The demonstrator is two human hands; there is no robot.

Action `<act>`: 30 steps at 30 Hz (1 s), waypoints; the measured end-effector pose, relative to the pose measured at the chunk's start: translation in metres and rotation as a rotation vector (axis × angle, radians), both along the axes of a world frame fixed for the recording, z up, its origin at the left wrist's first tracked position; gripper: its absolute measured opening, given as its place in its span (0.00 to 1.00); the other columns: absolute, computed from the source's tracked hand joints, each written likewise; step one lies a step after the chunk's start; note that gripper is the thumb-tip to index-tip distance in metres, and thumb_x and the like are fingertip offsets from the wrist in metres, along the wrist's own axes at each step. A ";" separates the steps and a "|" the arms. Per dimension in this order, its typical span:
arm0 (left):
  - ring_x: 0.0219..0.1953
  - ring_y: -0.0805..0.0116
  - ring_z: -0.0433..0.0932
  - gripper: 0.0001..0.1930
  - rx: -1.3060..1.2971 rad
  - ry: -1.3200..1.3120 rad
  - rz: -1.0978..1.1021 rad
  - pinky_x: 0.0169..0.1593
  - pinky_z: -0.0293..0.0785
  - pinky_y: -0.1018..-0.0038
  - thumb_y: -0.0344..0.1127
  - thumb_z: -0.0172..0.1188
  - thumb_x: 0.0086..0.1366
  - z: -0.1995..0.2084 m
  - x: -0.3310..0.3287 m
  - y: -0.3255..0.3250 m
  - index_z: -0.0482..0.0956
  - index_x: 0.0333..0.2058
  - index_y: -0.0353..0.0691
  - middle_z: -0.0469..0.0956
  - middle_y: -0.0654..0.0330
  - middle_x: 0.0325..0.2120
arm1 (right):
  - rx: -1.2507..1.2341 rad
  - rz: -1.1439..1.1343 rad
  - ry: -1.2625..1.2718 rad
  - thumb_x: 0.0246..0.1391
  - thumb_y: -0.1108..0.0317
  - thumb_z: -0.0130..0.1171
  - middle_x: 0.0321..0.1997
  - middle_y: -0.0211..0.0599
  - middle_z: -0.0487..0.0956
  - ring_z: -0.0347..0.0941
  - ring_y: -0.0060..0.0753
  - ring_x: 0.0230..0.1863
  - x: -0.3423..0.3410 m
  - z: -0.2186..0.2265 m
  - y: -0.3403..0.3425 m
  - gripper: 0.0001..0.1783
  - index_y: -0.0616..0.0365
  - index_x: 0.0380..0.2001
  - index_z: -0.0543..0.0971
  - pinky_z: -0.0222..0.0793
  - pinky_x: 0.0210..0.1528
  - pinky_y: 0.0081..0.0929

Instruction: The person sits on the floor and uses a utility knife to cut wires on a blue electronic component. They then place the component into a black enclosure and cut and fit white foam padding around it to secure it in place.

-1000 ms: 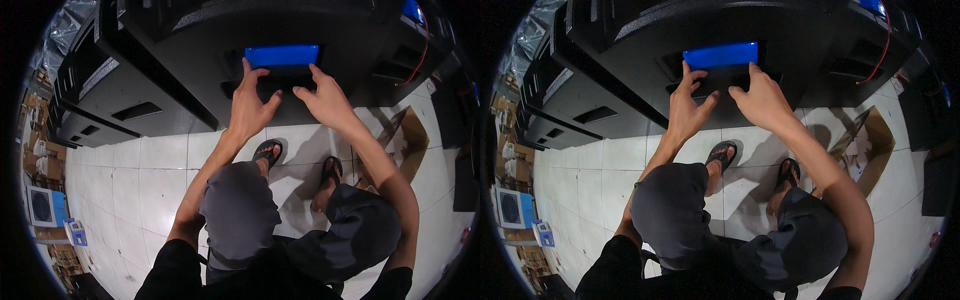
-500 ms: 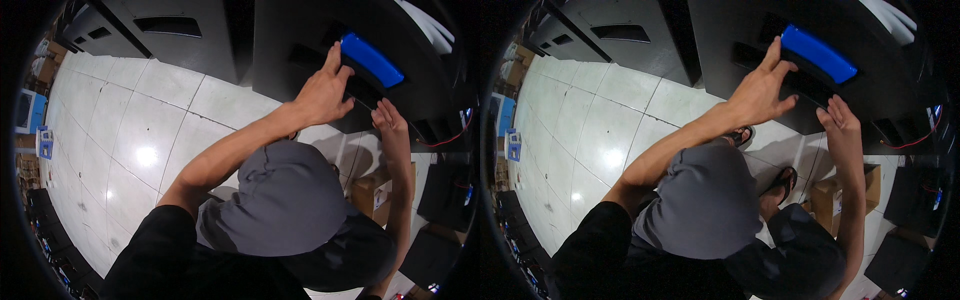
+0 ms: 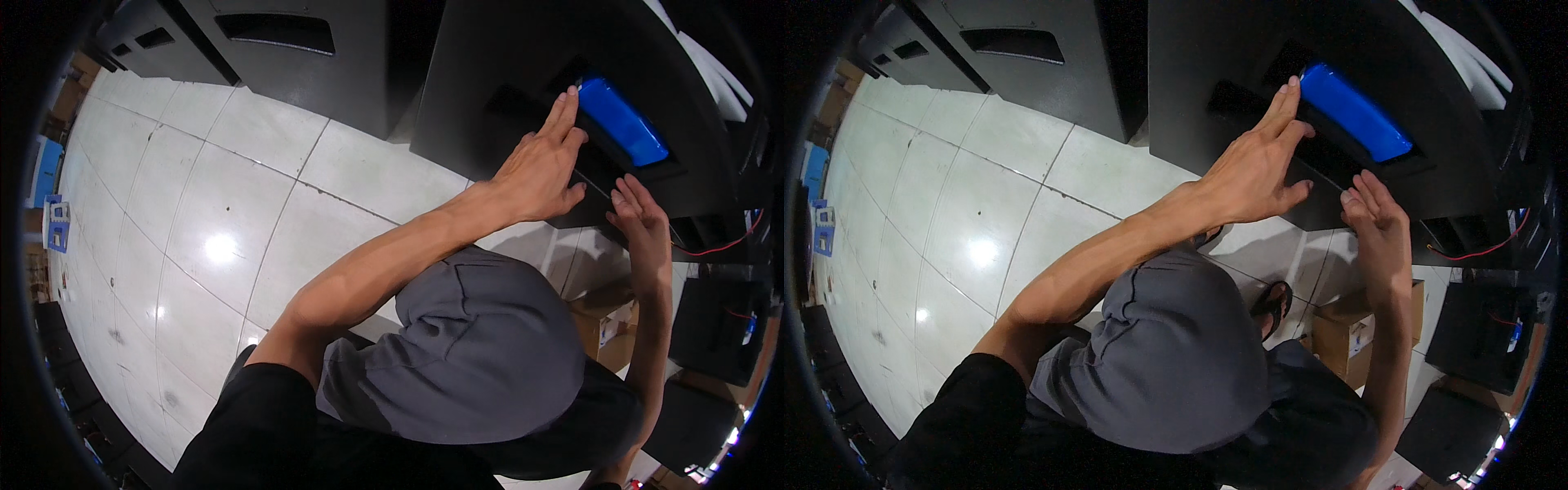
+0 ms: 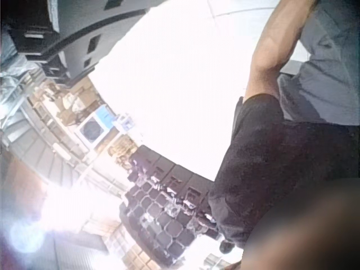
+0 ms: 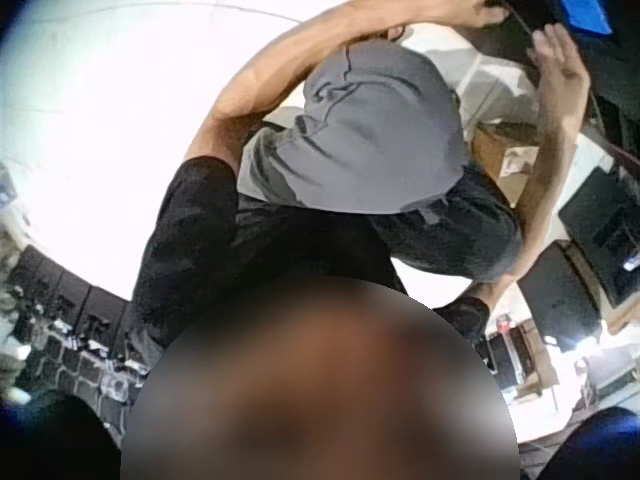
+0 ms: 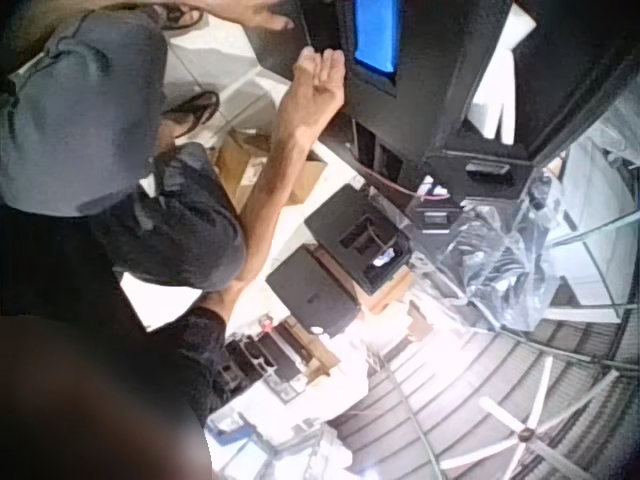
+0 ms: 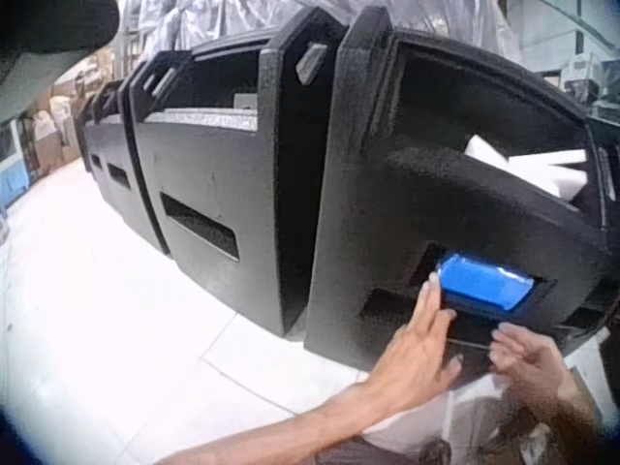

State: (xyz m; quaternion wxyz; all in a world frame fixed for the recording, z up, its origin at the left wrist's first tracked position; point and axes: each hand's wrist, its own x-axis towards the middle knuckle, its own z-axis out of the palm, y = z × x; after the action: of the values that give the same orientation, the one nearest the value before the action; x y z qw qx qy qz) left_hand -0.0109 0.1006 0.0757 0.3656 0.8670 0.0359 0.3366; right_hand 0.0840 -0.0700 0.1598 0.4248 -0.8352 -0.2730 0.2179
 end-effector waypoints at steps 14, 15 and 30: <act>0.72 0.38 0.43 0.29 0.199 0.166 0.086 0.59 0.69 0.44 0.31 0.71 0.50 0.012 -0.010 -0.005 0.69 0.49 0.26 0.35 0.31 0.69 | 0.072 -0.009 0.005 0.62 0.62 0.56 0.59 0.47 0.74 0.74 0.32 0.54 0.000 0.000 -0.020 0.30 0.70 0.61 0.66 0.69 0.55 0.29; 0.72 0.37 0.43 0.29 0.184 0.145 0.072 0.58 0.69 0.45 0.30 0.71 0.50 0.014 -0.008 -0.006 0.70 0.49 0.26 0.35 0.31 0.69 | 0.081 -0.015 -0.008 0.63 0.64 0.55 0.56 0.45 0.76 0.75 0.31 0.51 0.001 0.002 -0.023 0.27 0.69 0.60 0.68 0.70 0.53 0.29; 0.70 0.32 0.46 0.25 0.288 0.219 0.143 0.56 0.72 0.56 0.32 0.73 0.48 0.012 0.001 -0.010 0.77 0.46 0.29 0.35 0.24 0.67 | 0.201 -0.193 -0.860 0.54 0.66 0.60 0.31 0.49 0.83 0.82 0.42 0.35 0.069 0.142 0.033 0.13 0.67 0.34 0.82 0.75 0.42 0.31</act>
State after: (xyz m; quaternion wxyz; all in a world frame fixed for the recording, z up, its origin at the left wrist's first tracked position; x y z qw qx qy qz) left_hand -0.0099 0.0901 0.0873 0.2067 0.9370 0.0884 0.2672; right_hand 0.1535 -0.0365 0.3022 0.3703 -0.8260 -0.3653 -0.2171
